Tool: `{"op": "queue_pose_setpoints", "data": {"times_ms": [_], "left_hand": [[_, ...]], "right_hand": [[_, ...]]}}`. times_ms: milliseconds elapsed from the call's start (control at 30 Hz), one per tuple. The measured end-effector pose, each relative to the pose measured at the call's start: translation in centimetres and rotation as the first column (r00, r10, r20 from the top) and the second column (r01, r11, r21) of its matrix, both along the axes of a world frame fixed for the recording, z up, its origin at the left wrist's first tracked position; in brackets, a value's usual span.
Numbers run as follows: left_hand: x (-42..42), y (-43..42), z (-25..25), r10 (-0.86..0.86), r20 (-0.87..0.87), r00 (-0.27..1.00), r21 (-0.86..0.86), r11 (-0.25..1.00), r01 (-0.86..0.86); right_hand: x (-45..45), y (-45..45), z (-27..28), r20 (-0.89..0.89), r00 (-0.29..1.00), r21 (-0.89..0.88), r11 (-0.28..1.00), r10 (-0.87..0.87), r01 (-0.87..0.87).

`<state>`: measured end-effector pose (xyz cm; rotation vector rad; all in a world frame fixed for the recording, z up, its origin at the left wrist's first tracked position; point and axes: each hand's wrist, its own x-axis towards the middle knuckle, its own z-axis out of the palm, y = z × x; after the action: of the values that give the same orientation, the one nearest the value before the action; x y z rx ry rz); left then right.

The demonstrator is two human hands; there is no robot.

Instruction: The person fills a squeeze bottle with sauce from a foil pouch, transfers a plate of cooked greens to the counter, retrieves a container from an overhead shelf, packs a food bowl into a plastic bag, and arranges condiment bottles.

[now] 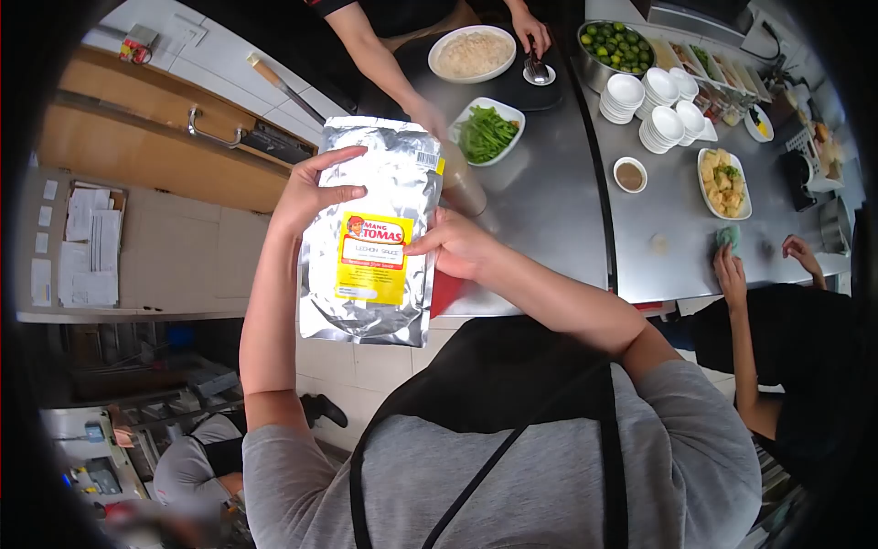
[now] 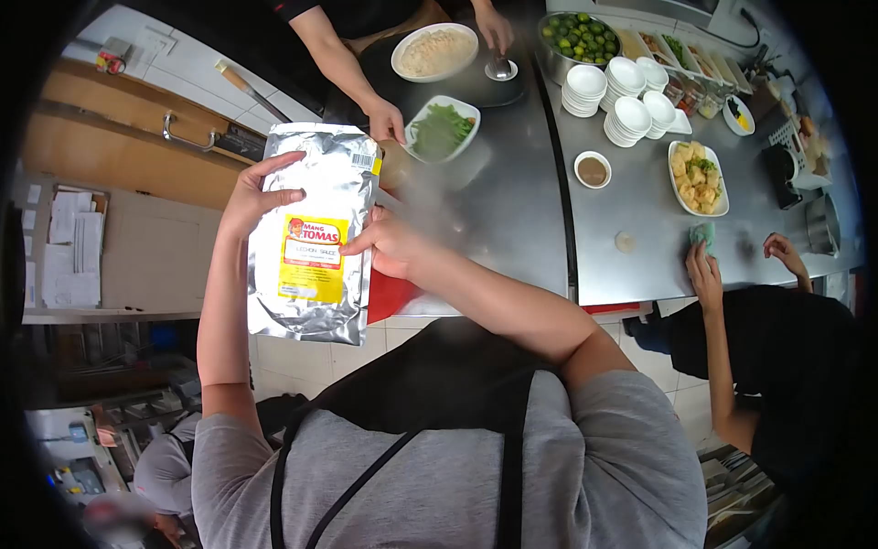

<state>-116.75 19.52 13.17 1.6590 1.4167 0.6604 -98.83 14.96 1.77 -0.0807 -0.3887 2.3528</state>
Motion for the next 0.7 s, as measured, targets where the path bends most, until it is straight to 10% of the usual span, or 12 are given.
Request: {"op": "queue_pose_setpoints", "data": {"times_ms": [700], "left_hand": [[-0.4,4.3,1.7,-0.196,-0.193,0.961,-0.223,0.963,0.152]], "right_hand": [[-3.7,0.0,0.2,-0.184,0.982,-0.391,0.92,-0.039,-0.037]]}}
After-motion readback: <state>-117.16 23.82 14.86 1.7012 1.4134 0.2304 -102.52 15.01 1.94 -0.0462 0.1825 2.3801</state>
